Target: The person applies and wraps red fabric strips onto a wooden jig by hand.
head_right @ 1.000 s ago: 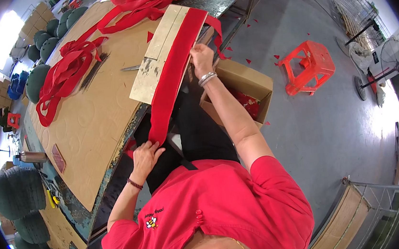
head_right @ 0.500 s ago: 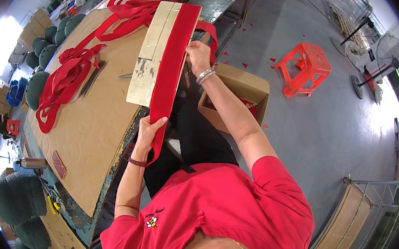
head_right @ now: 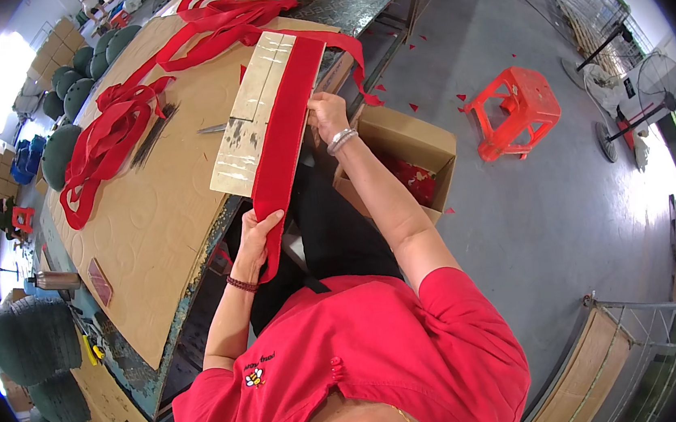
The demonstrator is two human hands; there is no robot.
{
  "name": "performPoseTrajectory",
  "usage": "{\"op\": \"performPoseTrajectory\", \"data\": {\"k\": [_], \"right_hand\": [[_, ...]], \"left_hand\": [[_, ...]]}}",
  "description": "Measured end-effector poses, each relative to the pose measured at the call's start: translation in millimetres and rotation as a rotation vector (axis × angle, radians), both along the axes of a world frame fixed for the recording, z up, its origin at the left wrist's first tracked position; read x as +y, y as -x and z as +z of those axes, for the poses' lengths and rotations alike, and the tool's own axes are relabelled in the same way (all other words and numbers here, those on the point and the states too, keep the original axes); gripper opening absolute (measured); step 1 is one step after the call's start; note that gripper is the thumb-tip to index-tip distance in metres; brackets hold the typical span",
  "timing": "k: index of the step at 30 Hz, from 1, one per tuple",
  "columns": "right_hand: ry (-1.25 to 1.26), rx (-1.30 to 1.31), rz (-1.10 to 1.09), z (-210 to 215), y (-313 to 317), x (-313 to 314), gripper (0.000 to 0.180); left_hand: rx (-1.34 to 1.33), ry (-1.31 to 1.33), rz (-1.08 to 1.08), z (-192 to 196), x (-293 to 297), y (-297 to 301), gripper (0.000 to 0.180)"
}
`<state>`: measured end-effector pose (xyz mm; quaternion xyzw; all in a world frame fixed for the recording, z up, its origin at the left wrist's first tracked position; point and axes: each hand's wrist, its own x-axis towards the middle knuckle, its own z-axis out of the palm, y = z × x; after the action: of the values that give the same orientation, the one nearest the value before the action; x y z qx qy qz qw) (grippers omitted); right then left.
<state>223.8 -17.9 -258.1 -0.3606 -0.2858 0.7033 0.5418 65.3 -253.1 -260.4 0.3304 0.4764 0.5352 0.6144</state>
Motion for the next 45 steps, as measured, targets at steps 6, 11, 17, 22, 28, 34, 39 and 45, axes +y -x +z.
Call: {"op": "performPoseTrajectory", "data": {"k": [6, 11, 17, 22, 28, 34, 39, 45], "right_hand": [[-0.011, 0.041, 0.155, -2, -8, -2, 0.009], [-0.030, 0.109, 0.237, -6, -12, -6, 0.011], [0.007, 0.211, 0.246, -13, -8, -13, 0.013], [0.017, 0.264, 0.241, -19, -9, -15, 0.012], [-0.035, 0.256, 0.264, -25, -8, -13, 0.019], [-0.022, 0.290, 0.242, -19, -8, -19, 0.023], [0.047, 0.327, 0.200, -6, -13, -22, 0.027], [0.024, 0.243, 0.174, -4, -13, -22, 0.018]], "left_hand": [[-0.105, -0.015, 0.061, -2, -4, -4, 0.004], [-0.170, -0.018, 0.113, 0, -2, -8, 0.003], [-0.194, -0.048, 0.106, 3, -2, -9, 0.003], [-0.160, -0.069, 0.094, 2, -2, -8, 0.005], [-0.135, -0.066, 0.087, 4, -2, -9, 0.007], [-0.113, -0.050, 0.081, 8, -1, -11, 0.003], [-0.119, -0.074, 0.068, 8, -2, -13, 0.011], [-0.108, -0.070, 0.034, 7, -1, -13, 0.010]]}}
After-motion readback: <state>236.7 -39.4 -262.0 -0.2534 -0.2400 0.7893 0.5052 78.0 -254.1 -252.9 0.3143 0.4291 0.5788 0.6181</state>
